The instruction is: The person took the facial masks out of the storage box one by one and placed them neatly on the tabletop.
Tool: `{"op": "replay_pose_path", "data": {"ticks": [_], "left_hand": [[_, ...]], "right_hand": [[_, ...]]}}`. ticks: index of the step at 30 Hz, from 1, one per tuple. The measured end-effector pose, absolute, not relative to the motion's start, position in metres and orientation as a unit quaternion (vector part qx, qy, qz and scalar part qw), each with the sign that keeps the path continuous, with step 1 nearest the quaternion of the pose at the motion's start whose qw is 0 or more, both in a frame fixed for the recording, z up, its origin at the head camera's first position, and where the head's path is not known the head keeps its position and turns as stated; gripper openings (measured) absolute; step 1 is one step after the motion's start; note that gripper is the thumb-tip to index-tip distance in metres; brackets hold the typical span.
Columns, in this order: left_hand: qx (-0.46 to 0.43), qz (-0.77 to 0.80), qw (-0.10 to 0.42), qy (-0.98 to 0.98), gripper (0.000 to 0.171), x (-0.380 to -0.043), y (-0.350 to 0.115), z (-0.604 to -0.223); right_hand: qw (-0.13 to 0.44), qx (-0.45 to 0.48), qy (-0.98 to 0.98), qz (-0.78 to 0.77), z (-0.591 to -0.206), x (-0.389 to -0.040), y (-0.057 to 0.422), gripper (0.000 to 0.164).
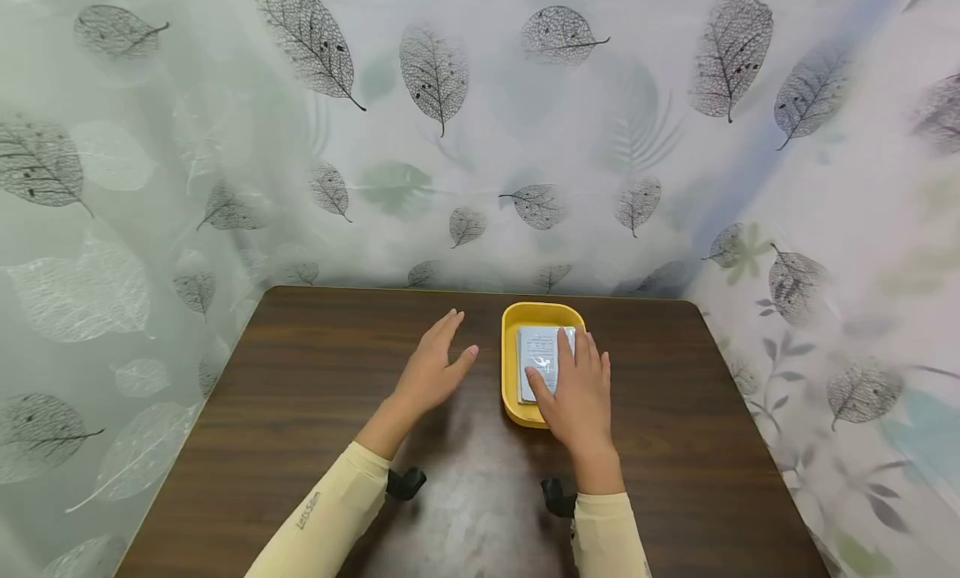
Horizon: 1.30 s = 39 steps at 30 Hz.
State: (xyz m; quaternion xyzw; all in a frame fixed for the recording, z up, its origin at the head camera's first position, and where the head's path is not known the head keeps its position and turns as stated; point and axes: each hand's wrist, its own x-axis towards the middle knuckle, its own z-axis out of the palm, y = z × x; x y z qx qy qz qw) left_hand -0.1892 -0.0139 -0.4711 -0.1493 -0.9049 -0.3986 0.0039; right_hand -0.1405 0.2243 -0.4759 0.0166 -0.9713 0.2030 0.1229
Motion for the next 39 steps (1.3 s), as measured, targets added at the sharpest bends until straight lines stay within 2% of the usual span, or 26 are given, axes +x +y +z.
{"op": "replay_pose_path", "data": {"ticks": [9, 19, 31, 39], "left_hand": [[-0.137, -0.505, -0.021, -0.852, 0.067, -0.202, 0.028, -0.47], [-0.097, -0.636, -0.068, -0.762, 0.07, -0.212, 0.075, -0.481], [-0.041, -0.688, -0.107, -0.717, 0.082, -0.214, 0.118, -0.508], [0.019, -0.695, -0.111, -0.71, 0.083, -0.216, 0.131, -0.525]], "right_hand": [[0.161, -0.014, -0.951, 0.263, -0.484, -0.138, 0.246, 0.082], [0.154, -0.044, -0.939, 0.306, -0.503, -0.136, 0.265, 0.084], [0.134, -0.062, -0.919, 0.366, -0.541, -0.127, 0.275, 0.082], [0.135, -0.078, -0.896, 0.417, -0.569, -0.124, 0.28, 0.075]]}}
